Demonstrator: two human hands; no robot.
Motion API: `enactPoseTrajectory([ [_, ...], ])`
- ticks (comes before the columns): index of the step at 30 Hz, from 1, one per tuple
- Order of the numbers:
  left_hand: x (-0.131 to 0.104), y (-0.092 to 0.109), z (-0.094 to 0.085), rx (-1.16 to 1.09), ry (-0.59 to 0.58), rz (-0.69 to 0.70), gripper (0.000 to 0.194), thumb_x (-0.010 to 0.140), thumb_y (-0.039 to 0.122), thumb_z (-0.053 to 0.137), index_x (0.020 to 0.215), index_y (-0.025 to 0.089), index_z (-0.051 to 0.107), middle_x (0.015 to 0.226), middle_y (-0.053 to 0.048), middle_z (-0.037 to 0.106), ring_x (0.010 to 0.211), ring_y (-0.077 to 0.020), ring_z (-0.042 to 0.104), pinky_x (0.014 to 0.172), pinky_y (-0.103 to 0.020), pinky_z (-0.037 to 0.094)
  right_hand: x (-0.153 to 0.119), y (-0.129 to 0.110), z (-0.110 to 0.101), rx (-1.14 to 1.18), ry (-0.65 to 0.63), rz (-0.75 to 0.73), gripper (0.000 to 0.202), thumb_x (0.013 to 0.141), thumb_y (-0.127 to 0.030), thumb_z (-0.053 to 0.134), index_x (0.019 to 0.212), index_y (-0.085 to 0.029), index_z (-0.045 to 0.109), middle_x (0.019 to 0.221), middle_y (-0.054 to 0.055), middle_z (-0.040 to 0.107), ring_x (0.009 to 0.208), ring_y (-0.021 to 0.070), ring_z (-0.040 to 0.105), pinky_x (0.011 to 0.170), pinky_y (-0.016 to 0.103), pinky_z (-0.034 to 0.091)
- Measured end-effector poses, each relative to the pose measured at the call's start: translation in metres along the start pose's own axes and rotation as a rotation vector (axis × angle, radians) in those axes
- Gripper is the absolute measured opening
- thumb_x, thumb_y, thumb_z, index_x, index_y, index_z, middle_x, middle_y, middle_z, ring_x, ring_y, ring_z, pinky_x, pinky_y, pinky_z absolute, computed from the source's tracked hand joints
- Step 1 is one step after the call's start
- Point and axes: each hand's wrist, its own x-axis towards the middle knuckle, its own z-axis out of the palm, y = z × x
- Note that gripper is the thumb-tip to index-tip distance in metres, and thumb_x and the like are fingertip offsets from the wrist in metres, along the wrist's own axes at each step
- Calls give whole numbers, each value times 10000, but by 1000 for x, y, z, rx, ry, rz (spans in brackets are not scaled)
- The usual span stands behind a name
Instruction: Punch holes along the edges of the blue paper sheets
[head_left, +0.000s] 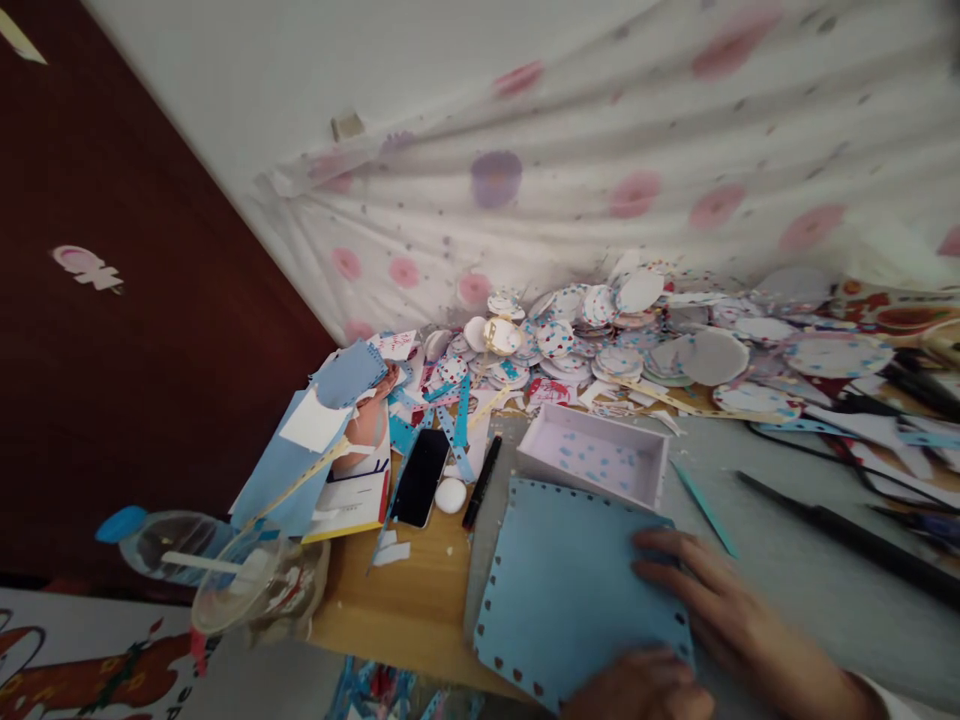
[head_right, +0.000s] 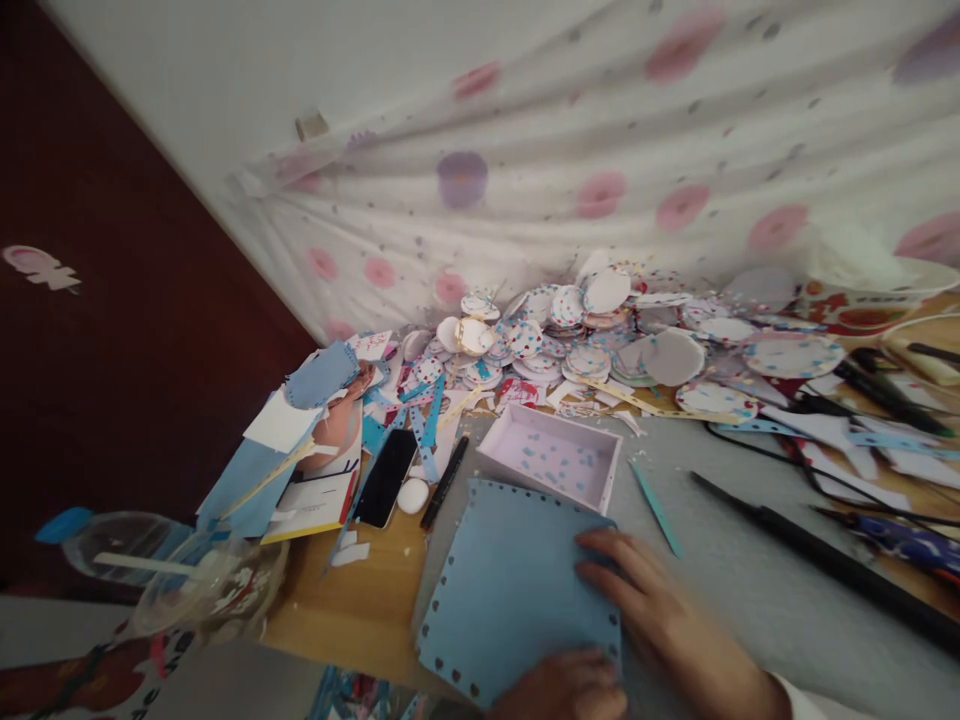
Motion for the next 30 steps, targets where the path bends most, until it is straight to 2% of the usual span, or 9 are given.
enactPoseTrajectory([
  [3, 27, -29, -53, 44, -348, 160, 259, 1019, 359, 477, 1090, 207, 674, 1271, -33, 722, 1274, -210, 608, 1086, -360, 495, -1, 19, -10, 14, -85, -123, 301, 963, -131, 469, 1120, -252, 695, 1303, 100, 696, 1252, 222, 619, 949, 338, 568],
  [5, 36, -46, -86, 137, -508, 199, 420, 973, 551, 516, 1196, 218, 642, 1432, -63, 613, 1339, -295, 540, 1082, -469, 474, 3, 28, -15, -68, -47, -82, 386, 962, -115, 454, 1266, -250, 650, 1379, 110, 653, 1327, 256, 556, 996, 407, 539],
  [7, 31, -54, -101, 241, -547, 193, 401, 984, 519, 530, 1305, 288, 595, 1460, -44, 589, 1292, -277, 573, 1013, -435, 500, 10, 35, -17, -154, -6, -2, 400, 977, -185, 495, 1363, -223, 592, 1355, 130, 668, 1293, 302, 572, 975, 470, 537],
  [11, 0, -48, -84, 440, -491, 70, 379, 997, 403, 563, 1375, 374, 558, 1378, -39, 651, 1124, -242, 651, 824, -351, 521, 29, 52, -9, -133, -49, 23, 245, 986, -327, 559, 1161, -213, 687, 1107, 102, 763, 1110, 281, 666, 888, 427, 577],
  [15, -12, -37, -72, 434, -523, -106, 731, 855, 733, 578, 1435, 290, 539, 1293, -149, 682, 1025, -311, 678, 762, -398, 538, 52, 72, 9, -86, -70, 25, 192, 991, -234, 516, 1071, -215, 690, 1071, 98, 752, 1123, 253, 662, 923, 398, 579],
  [18, 7, -38, -87, 295, -606, -132, 953, 753, 880, 527, 1442, 221, 534, 1362, -210, 625, 1134, -350, 650, 911, -469, 529, 66, 79, 17, -95, -60, 69, 251, 990, -158, 451, 1129, -191, 658, 1243, 141, 687, 1230, 277, 609, 1004, 457, 541],
  [22, 37, -36, -95, 113, -657, -161, 883, 828, 840, 474, 1516, 287, 438, 1627, -206, 306, 1468, -405, 353, 1112, -571, 398, 63, 62, 8, -137, -18, 154, 325, 990, -186, 449, 1297, -163, 553, 1349, 194, 578, 1240, 314, 590, 991, 502, 535],
  [27, 57, 7, -46, 208, -656, -544, 904, 889, 793, 421, 1559, 187, 383, 1578, -286, 357, 1426, -484, 383, 1046, -690, 417, 25, 31, -1, -182, -32, 183, 285, 1008, -288, 447, 1231, -170, 579, 1162, 154, 661, 1011, 260, 699, 833, 395, 600],
  [30, 65, 32, -29, 139, -731, -602, 894, 874, 764, 482, 1537, 167, 426, 1509, -289, 458, 1305, -471, 518, 973, -670, 493, 6, 26, 8, -213, -49, 180, 345, 1014, -390, 442, 1219, -166, 608, 1098, 148, 703, 953, 291, 709, 767, 440, 606],
])
